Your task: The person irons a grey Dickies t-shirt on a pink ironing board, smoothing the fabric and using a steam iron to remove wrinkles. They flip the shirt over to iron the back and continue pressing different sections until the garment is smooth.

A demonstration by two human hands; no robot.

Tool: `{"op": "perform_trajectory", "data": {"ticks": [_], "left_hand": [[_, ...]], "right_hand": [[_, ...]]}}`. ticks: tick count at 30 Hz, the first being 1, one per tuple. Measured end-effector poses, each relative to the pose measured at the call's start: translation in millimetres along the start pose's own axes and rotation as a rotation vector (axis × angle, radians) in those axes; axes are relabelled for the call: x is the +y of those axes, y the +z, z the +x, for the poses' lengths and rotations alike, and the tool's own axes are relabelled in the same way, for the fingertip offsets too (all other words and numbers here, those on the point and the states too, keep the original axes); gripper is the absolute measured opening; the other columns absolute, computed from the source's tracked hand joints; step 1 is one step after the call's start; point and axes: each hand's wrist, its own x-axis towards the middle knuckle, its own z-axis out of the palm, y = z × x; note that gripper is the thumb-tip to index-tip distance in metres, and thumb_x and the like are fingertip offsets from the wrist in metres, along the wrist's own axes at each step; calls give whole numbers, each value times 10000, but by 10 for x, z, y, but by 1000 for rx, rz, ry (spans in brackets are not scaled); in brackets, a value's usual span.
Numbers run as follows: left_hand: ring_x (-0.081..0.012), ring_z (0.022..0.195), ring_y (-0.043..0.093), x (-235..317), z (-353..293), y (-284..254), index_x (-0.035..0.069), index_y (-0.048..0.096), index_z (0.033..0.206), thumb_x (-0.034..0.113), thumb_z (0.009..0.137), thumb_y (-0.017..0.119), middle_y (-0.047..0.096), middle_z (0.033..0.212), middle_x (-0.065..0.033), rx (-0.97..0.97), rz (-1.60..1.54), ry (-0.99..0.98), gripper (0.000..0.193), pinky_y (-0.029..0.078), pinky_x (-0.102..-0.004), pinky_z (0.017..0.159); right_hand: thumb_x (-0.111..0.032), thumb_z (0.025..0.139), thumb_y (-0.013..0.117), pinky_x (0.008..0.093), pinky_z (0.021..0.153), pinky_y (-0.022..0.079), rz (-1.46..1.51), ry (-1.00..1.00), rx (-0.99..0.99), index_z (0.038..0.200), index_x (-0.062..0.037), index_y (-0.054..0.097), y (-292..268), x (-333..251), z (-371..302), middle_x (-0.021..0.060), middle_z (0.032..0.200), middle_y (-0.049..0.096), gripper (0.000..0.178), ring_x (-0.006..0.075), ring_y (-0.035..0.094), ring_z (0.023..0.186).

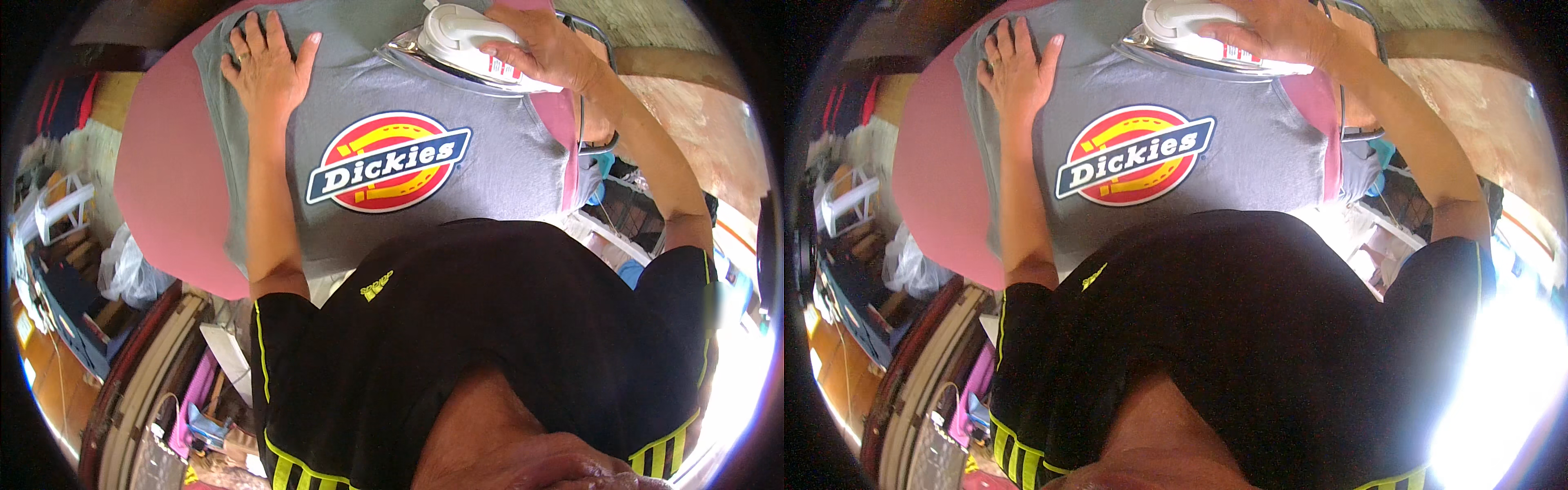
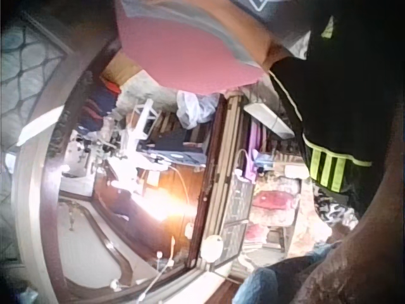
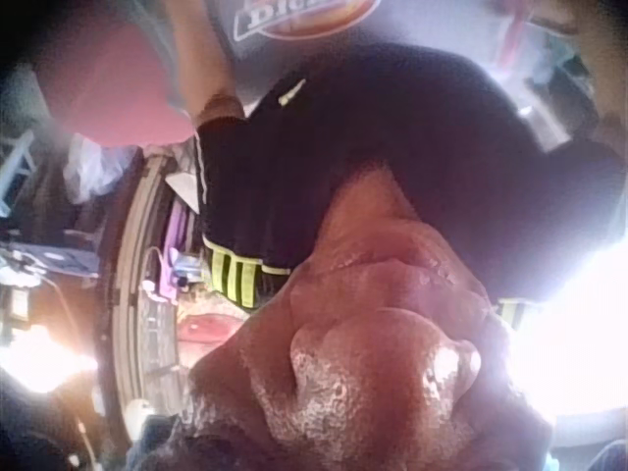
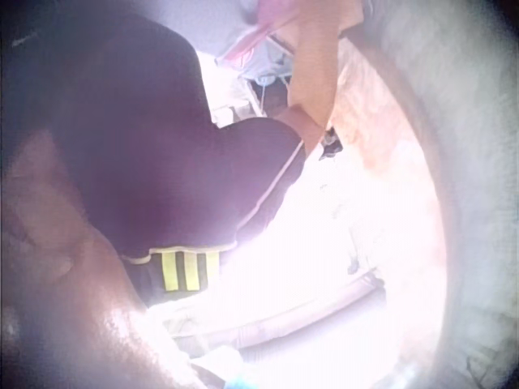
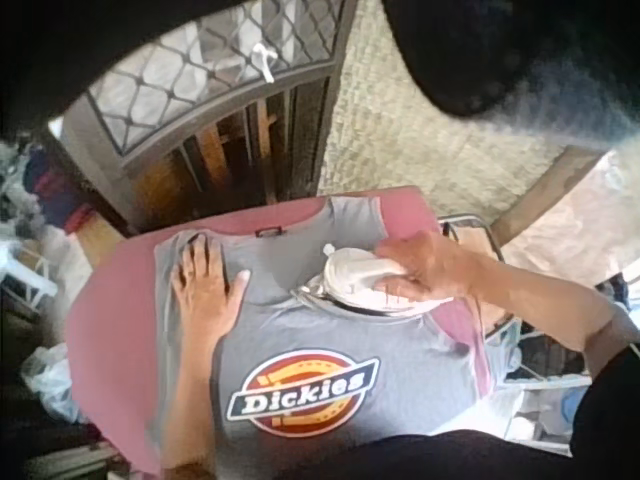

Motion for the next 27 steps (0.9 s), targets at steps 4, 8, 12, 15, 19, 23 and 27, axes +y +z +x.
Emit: {"op": "perform_trajectory", "data": {"ticks": [4,8,12,15,19,23,27], "left_hand": [[-376,1421,341,83,-8,-141,116,524,1406,438,951,560,406,1525,-154,56,95,-17,558,254,-568,1131],[-363,1478,234,51,-8,-215,142,381,1513,499,950,519,314,1583,-156,-118,26,-34,681,188,-575,1156],[-350,1427,332,-459,69,-270,117,610,1316,364,896,665,418,1502,-166,-227,-389,210,490,264,-514,1141],[-314,1236,504,-437,83,-470,91,752,1011,205,802,788,573,1244,-149,-210,-689,330,241,363,-445,1050],[-270,1066,560,-406,80,-467,95,753,879,212,776,811,609,1042,-73,-155,-688,338,167,391,-421,951],[-268,1035,559,-365,92,-523,114,739,849,229,756,814,613,986,-40,-146,-601,316,165,390,-430,927],[-270,1024,559,-355,106,-695,123,733,838,231,751,807,607,966,-49,-224,-654,369,157,388,-432,924]], "right_hand": [[-349,924,656,476,664,522,-12,-16,-5,1044,-90,609,62,-79,160,177,851,655,289,399,660,762],[-401,929,648,475,701,524,-14,-48,-11,1076,-81,582,134,-205,428,202,882,666,359,420,663,833],[-390,932,647,485,699,520,-131,-80,-28,1043,-58,585,149,-255,543,206,874,664,355,422,662,829],[-382,934,643,487,695,517,-51,-176,68,1018,-58,594,170,-272,569,201,866,665,338,420,662,818],[-358,926,659,485,684,520,-109,-112,64,1009,-50,597,178,-260,547,196,856,666,325,415,666,802],[-380,919,664,477,653,523,-83,-91,-26,1012,-64,599,85,-297,515,177,850,666,336,398,669,777],[-292,928,702,392,657,518,-92,-16,12,1137,-5,618,185,-224,472,174,879,655,365,312,670,748]]}}
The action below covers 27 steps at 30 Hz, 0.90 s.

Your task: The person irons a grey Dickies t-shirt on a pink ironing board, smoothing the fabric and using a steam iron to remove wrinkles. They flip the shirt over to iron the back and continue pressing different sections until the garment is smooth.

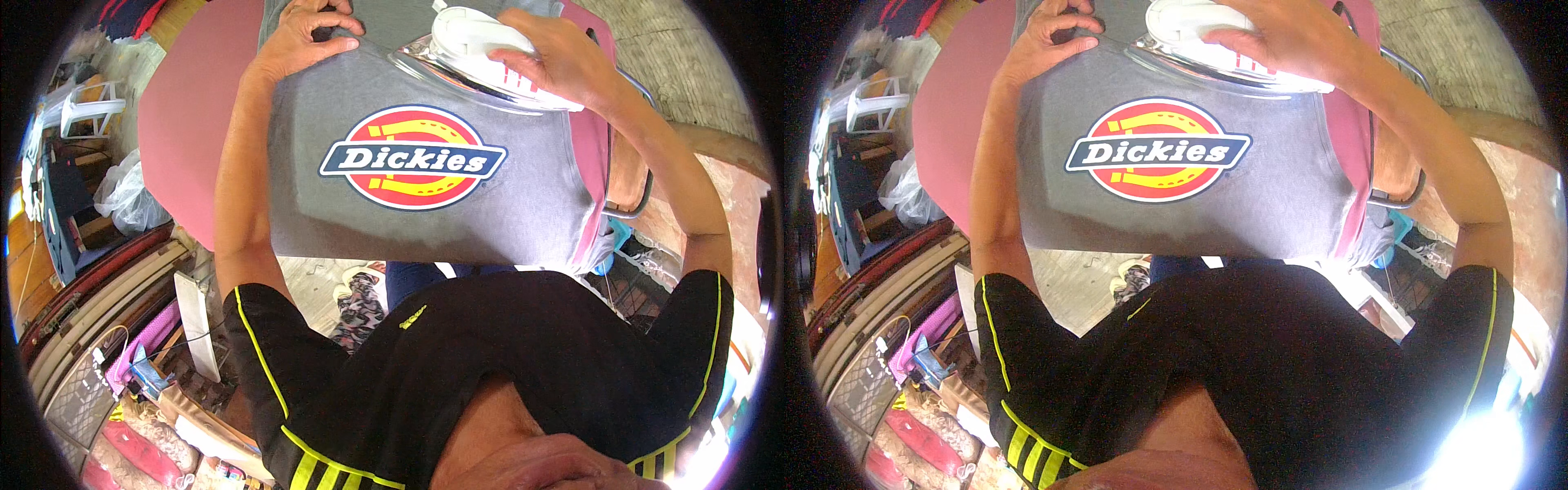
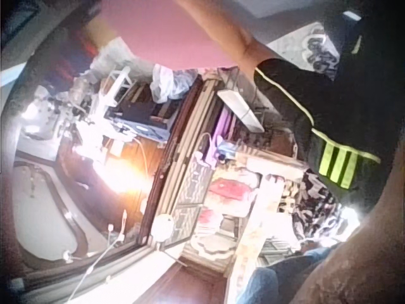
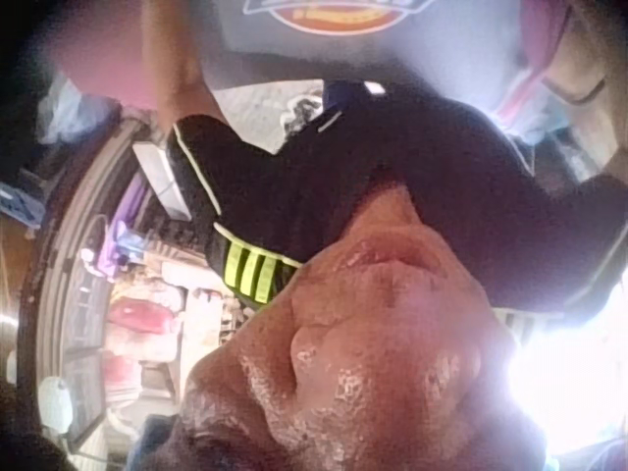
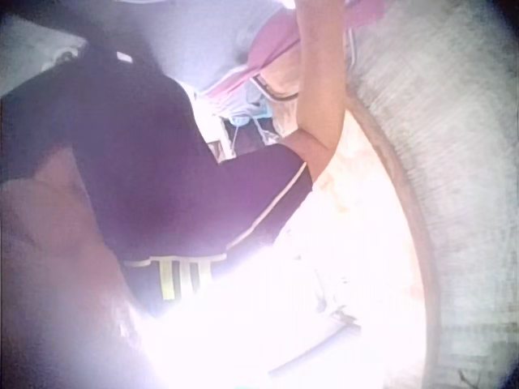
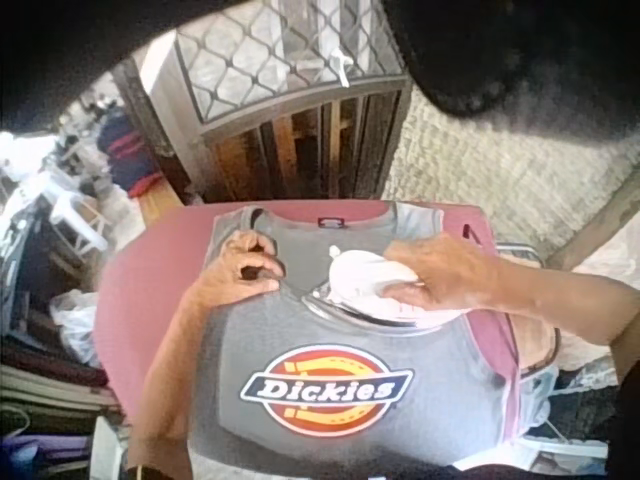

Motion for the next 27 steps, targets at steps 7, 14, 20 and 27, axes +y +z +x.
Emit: {"op": "perform_trajectory", "data": {"ticks": [7,14,20,27], "left_hand": [[-264,971,558,-88,52,-30,122,692,781,235,772,760,617,909,-47,-112,76,12,133,391,-431,900],[-272,904,573,-267,187,-14,82,676,784,110,767,673,630,846,-77,-182,43,29,32,416,-424,870],[-257,952,614,-479,181,-171,25,700,877,-22,770,632,671,936,-98,-210,-231,47,135,468,-383,857],[-239,960,623,-567,274,-328,19,718,955,11,843,660,671,973,-105,-280,-291,98,127,477,-361,874]], "right_hand": [[-451,936,622,482,679,525,-58,-69,-27,1027,-75,591,-12,-192,200,168,874,673,389,395,669,812],[-497,936,595,487,720,522,-62,-5,-68,1065,-106,596,53,-447,475,166,933,691,412,394,669,876],[-492,926,598,497,726,520,-32,26,-78,1078,-116,611,92,-742,729,182,949,701,406,397,673,884],[-485,918,607,512,723,524,51,-20,32,1066,-97,609,236,-906,936,192,892,702,415,412,676,827]]}}
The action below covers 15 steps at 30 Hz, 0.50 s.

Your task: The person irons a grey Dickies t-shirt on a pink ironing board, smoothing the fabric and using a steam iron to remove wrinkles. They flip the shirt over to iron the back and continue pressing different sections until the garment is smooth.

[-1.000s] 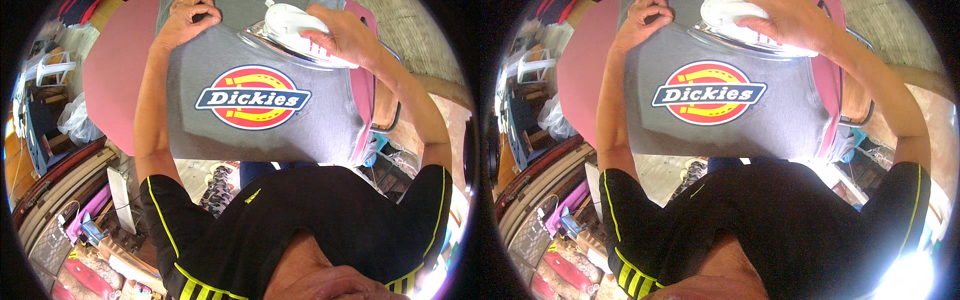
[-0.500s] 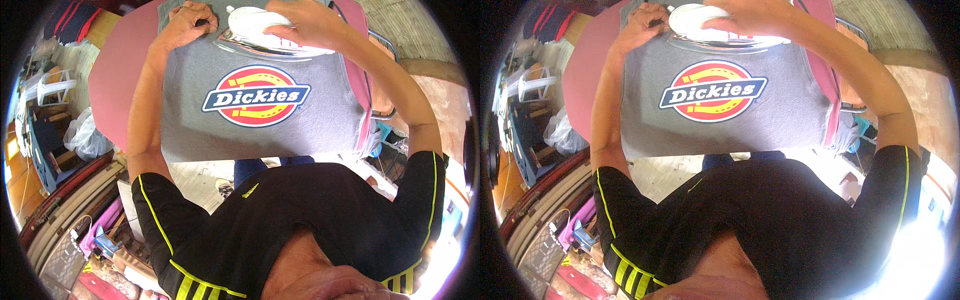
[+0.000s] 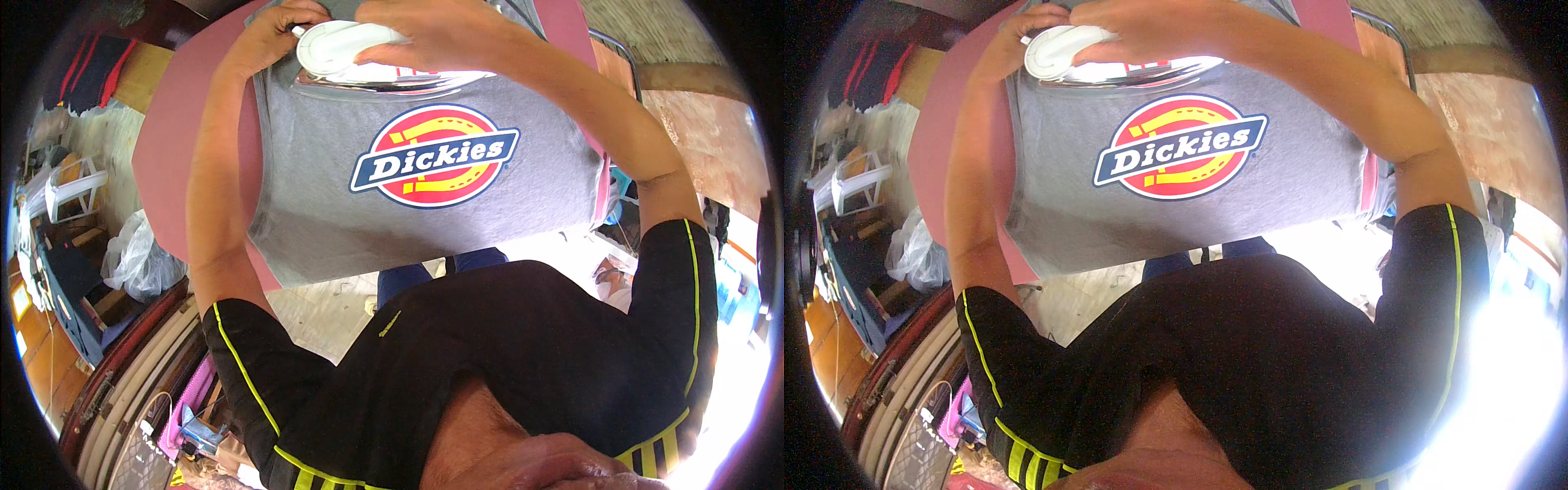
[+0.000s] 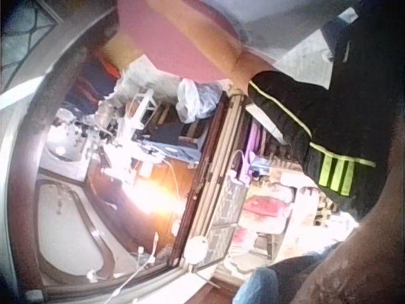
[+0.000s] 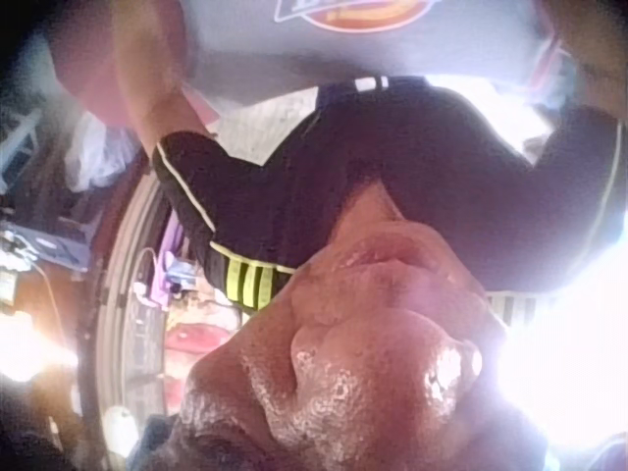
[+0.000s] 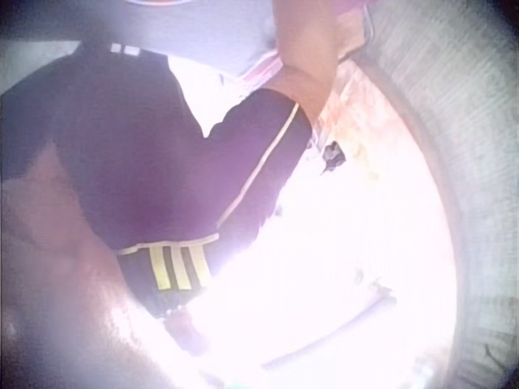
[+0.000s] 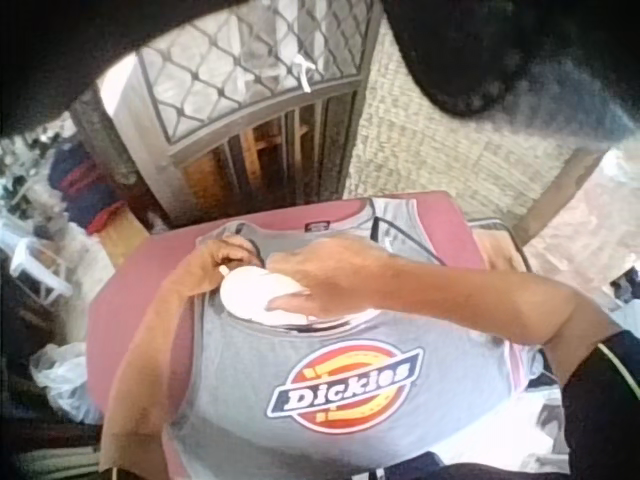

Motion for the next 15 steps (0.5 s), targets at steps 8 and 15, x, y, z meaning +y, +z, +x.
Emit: {"op": "perform_trajectory", "data": {"ticks": [8,15], "left_hand": [[-324,1363,450,-708,-160,-172,74,630,1279,185,905,668,527,1431,-122,75,-102,-16,392,370,-459,1121],[-281,1171,519,-70,63,-349,86,730,1025,124,764,723,583,1228,-93,61,694,136,264,396,-461,980]], "right_hand": [[-440,919,624,533,676,527,-9,-58,27,1021,-78,619,31,-6,218,238,812,679,376,443,668,750],[-329,940,630,439,749,569,105,468,205,1195,-21,632,-667,211,-344,239,909,685,400,350,710,793]]}}
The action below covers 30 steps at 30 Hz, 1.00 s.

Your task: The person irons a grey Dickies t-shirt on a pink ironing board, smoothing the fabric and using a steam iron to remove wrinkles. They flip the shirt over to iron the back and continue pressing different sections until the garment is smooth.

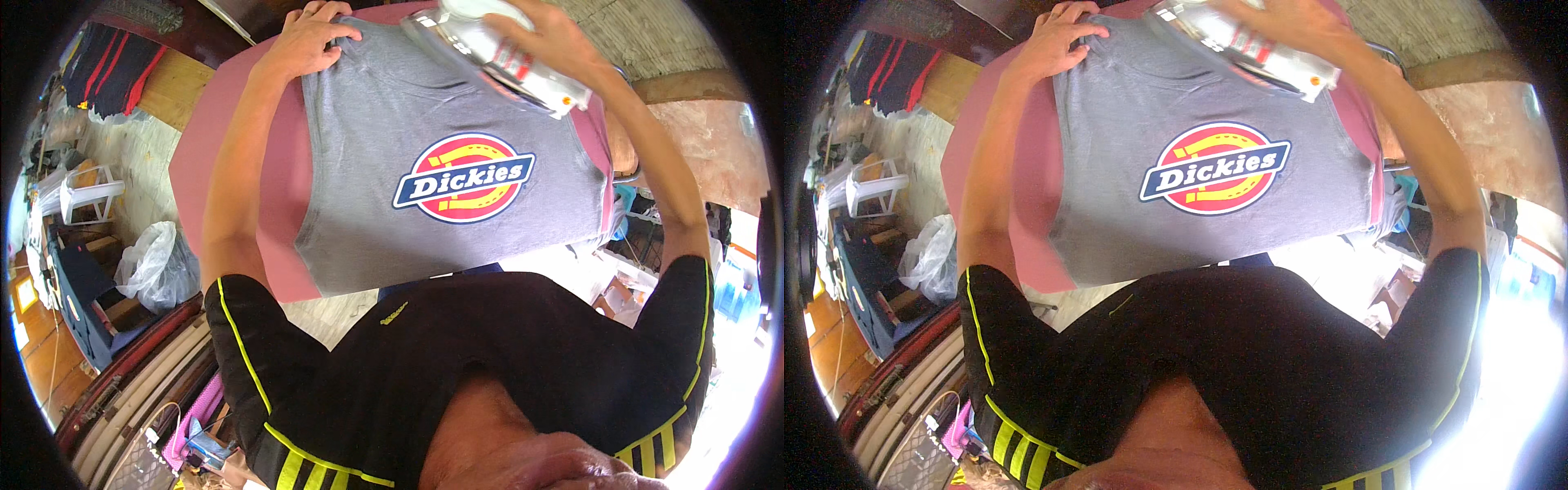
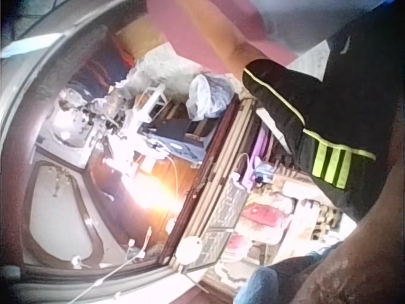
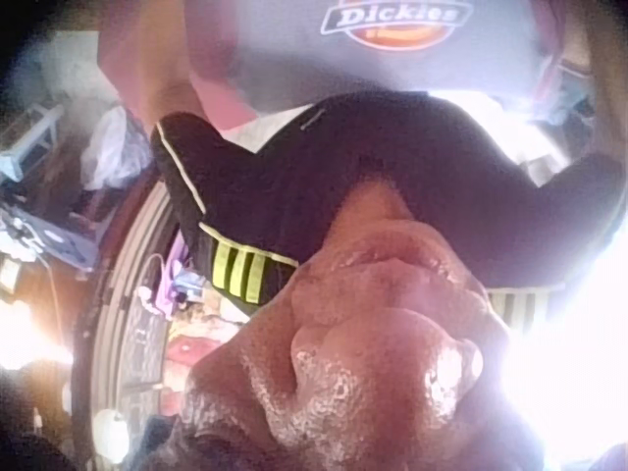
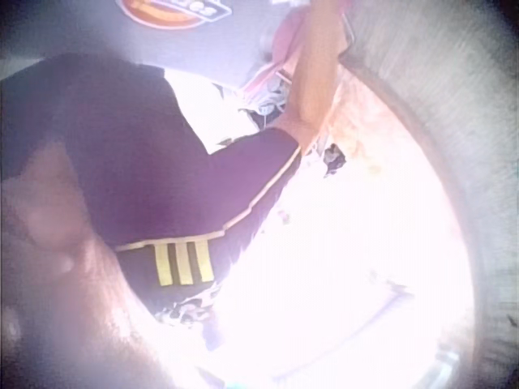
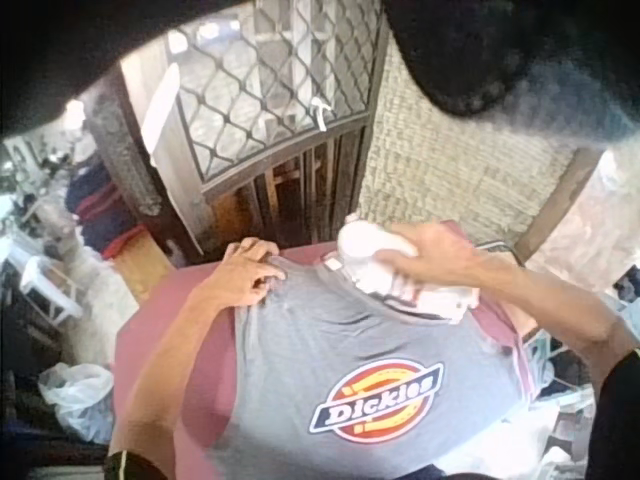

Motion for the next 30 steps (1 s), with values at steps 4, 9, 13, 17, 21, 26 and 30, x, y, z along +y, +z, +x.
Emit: {"op": "perform_trajectory", "data": {"ticks": [4,9,13,17,21,26,30], "left_hand": [[-316,1116,552,71,170,-387,54,696,896,137,772,697,614,1165,-130,-277,0,-132,149,419,-492,907],[-171,1000,598,-425,239,-131,90,576,1027,23,848,671,620,1071,-20,-422,-358,-221,213,466,-334,863],[-81,921,549,-766,85,212,79,539,1088,42,925,639,592,982,27,-227,-870,-309,195,448,-277,815],[-80,712,519,-857,-48,393,17,607,956,135,916,687,543,715,1,-128,-661,-347,149,445,-269,670],[-80,634,495,-721,-95,407,-5,645,889,209,907,707,553,645,-40,19,-691,-350,224,429,-293,592],[-112,708,582,-932,-347,401,3,694,1003,314,972,619,656,802,-59,146,-645,-379,322,499,-294,686],[-145,725,605,-628,-443,147,-2,701,1055,378,983,583,676,842,-60,-29,-841,-768,405,525,-304,715]], "right_hand": [[-373,950,625,370,687,513,-69,-14,204,1220,-65,609,-192,301,-347,120,901,688,409,231,671,781],[-350,970,567,382,656,522,-56,223,-27,1219,-47,594,-289,-331,-694,145,863,665,393,230,660,706],[-326,973,573,360,622,521,286,241,-213,1206,4,569,4,-647,-623,162,812,652,404,187,629,611],[-246,991,572,263,502,426,602,242,-226,1131,25,552,478,-974,-484,30,660,554,306,65,494,503],[-311,956,602,325,556,535,790,249,-168,1166,133,507,797,-1221,-219,175,783,641,500,159,652,598],[-275,958,603,273,498,456,720,223,40,1111,74,518,1330,-1232,218,70,706,584,390,95,555,561],[-278,963,599,283,473,459,648,181,89,1068,51,498,1433,-1142,540,77,708,590,360,114,563,526]]}}
